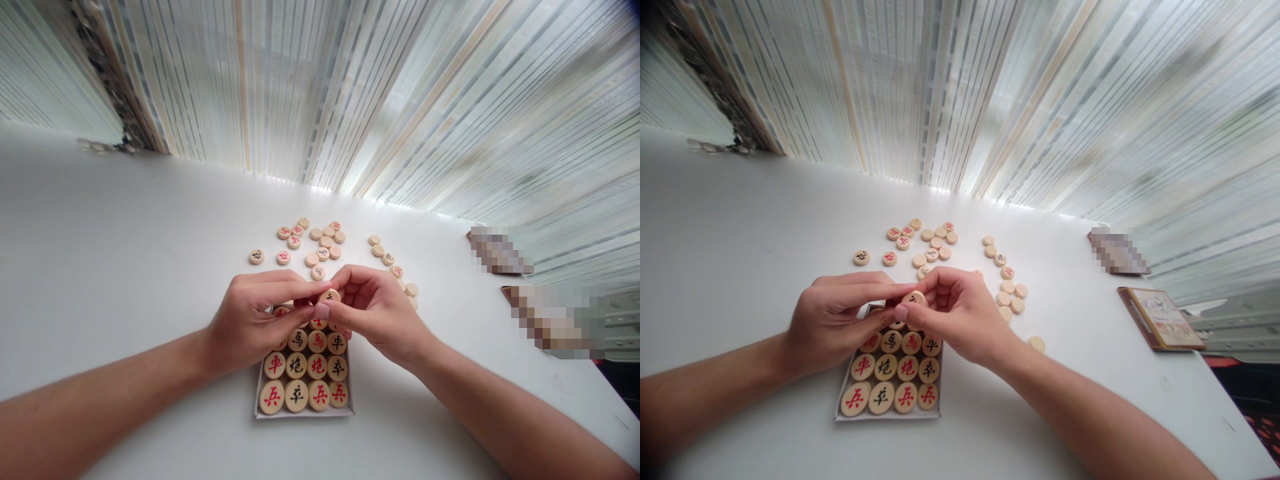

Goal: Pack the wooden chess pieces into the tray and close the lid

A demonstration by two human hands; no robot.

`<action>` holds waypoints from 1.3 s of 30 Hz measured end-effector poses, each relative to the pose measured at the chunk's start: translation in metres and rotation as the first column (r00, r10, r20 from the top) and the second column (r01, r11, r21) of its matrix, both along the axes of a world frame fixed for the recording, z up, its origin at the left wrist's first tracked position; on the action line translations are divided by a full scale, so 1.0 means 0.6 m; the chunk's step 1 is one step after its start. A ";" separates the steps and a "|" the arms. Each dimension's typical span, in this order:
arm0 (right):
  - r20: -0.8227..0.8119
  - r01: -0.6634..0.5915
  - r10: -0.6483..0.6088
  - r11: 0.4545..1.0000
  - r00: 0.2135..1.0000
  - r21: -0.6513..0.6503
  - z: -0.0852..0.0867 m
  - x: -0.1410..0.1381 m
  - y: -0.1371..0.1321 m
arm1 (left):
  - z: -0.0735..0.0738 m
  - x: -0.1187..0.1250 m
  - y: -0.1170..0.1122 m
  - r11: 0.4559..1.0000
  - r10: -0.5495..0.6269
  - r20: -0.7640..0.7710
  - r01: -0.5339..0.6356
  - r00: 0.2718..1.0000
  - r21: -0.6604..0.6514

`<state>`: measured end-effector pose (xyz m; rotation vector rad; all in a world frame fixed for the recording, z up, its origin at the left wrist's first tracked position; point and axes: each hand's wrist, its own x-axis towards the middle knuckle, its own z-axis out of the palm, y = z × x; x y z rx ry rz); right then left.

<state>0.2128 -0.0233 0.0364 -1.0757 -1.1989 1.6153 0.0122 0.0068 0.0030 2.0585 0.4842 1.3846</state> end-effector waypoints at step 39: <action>0.106 -0.060 0.046 0.990 0.993 0.131 0.005 0.013 -0.008 | 0.009 -0.003 -0.004 1.000 0.004 0.001 -0.004 1.000 -0.018</action>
